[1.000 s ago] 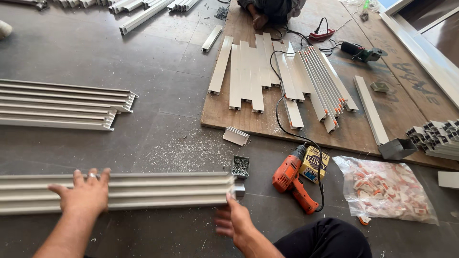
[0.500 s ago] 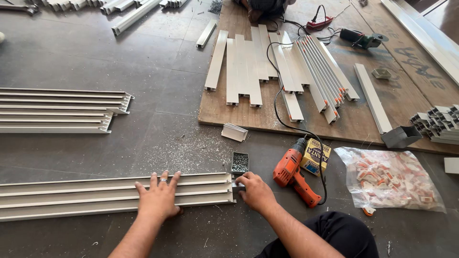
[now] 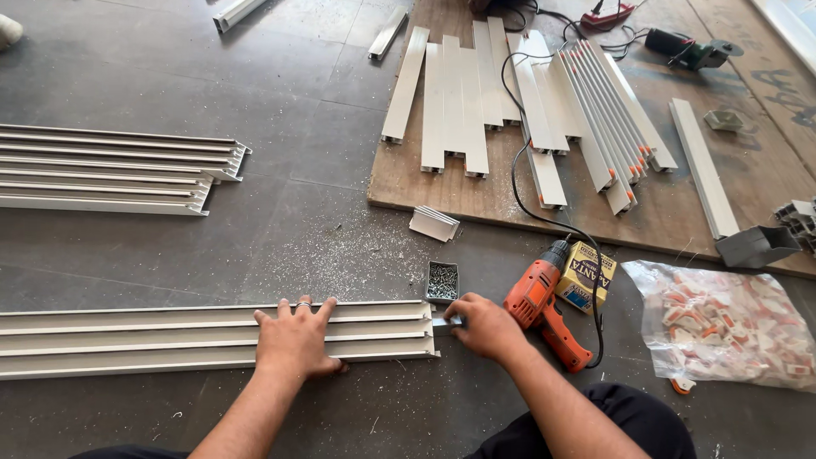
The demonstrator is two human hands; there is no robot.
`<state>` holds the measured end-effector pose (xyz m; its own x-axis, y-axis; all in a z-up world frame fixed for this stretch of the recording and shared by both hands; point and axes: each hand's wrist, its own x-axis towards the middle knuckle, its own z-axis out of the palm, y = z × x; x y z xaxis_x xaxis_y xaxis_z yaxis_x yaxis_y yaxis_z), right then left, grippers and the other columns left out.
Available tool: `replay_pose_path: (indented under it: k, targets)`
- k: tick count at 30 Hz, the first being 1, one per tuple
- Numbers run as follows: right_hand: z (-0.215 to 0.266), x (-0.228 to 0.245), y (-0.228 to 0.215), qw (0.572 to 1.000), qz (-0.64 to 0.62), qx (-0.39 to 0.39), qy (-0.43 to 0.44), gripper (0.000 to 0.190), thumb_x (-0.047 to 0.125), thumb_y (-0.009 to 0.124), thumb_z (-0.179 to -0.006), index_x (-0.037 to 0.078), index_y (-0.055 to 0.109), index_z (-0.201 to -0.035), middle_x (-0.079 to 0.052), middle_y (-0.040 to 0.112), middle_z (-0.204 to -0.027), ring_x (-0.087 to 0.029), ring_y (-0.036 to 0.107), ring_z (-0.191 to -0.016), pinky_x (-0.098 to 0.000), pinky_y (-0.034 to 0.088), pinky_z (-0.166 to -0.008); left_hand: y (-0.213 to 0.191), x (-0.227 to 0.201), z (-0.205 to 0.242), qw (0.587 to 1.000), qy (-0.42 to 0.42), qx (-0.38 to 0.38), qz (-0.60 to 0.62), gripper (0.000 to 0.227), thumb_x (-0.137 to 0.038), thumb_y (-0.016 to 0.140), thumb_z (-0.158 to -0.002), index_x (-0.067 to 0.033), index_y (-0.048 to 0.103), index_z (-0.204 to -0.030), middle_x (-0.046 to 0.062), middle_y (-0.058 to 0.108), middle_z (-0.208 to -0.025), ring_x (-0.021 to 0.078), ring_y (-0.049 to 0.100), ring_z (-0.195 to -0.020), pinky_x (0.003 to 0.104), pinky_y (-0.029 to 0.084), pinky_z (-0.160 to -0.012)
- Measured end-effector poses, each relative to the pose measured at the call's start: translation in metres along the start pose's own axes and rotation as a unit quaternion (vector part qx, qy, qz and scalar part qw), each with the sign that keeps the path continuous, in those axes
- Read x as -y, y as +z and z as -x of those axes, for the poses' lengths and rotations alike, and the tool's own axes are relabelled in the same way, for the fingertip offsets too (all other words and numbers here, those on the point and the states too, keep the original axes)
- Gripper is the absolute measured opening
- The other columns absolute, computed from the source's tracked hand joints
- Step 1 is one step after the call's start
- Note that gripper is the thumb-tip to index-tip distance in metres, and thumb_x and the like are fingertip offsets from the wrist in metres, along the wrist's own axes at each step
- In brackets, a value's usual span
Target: The person sits on the floor and uses a corded drill to fasten screws into metal profiles. They repeatedly align a small metal bracket with a long profile, drill a screw, and then move the assembled unit aside to repeat the process with new components.
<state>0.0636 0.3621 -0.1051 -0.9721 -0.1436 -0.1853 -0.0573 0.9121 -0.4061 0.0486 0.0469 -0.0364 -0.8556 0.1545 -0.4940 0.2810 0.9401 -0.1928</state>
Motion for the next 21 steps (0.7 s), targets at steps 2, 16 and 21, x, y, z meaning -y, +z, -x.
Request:
replay_pose_path:
  k: [2,16,21]
  targets:
    - [-0.005,-0.004,-0.004,0.995,-0.077,-0.032,0.054,0.021,0.020,0.079,-0.083,0.018,0.076,-0.104,-0.003,0.073,-0.108,-0.021,0.073,-0.100,-0.0352,0.058,-0.091,0.001,0.001,-0.003,1.000,-0.001,0.000,0.012,0.116,-0.078,0.078,-0.072,-0.0348,0.020,-0.162,0.009,0.032,-0.164,0.0358,0.032,-0.150,0.067,0.030,-0.117]
    - [-0.042,0.003,0.007,0.986,-0.021,-0.139,0.090,0.027,0.029,0.077,-0.088,0.019,0.076,-0.113,-0.006,0.067,-0.111,-0.025,0.065,-0.110,-0.0397,0.054,-0.096,0.002,-0.002,-0.009,0.999,-0.005,0.038,-0.001,0.119,-0.079,0.076,-0.075,-0.0304,0.012,-0.163,0.010,0.027,-0.166,0.0362,0.023,-0.154,0.070,0.022,-0.119]
    - [-0.048,0.002,0.010,0.983,-0.025,-0.112,0.143,0.017,0.032,0.075,-0.091,0.019,0.080,-0.101,-0.004,0.070,-0.106,-0.022,0.066,-0.111,-0.0380,0.055,-0.096,0.000,-0.002,-0.009,0.999,-0.009,0.046,0.009,0.120,-0.078,0.078,-0.074,-0.0301,0.012,-0.163,0.010,0.027,-0.166,0.0365,0.022,-0.154,0.069,0.023,-0.119]
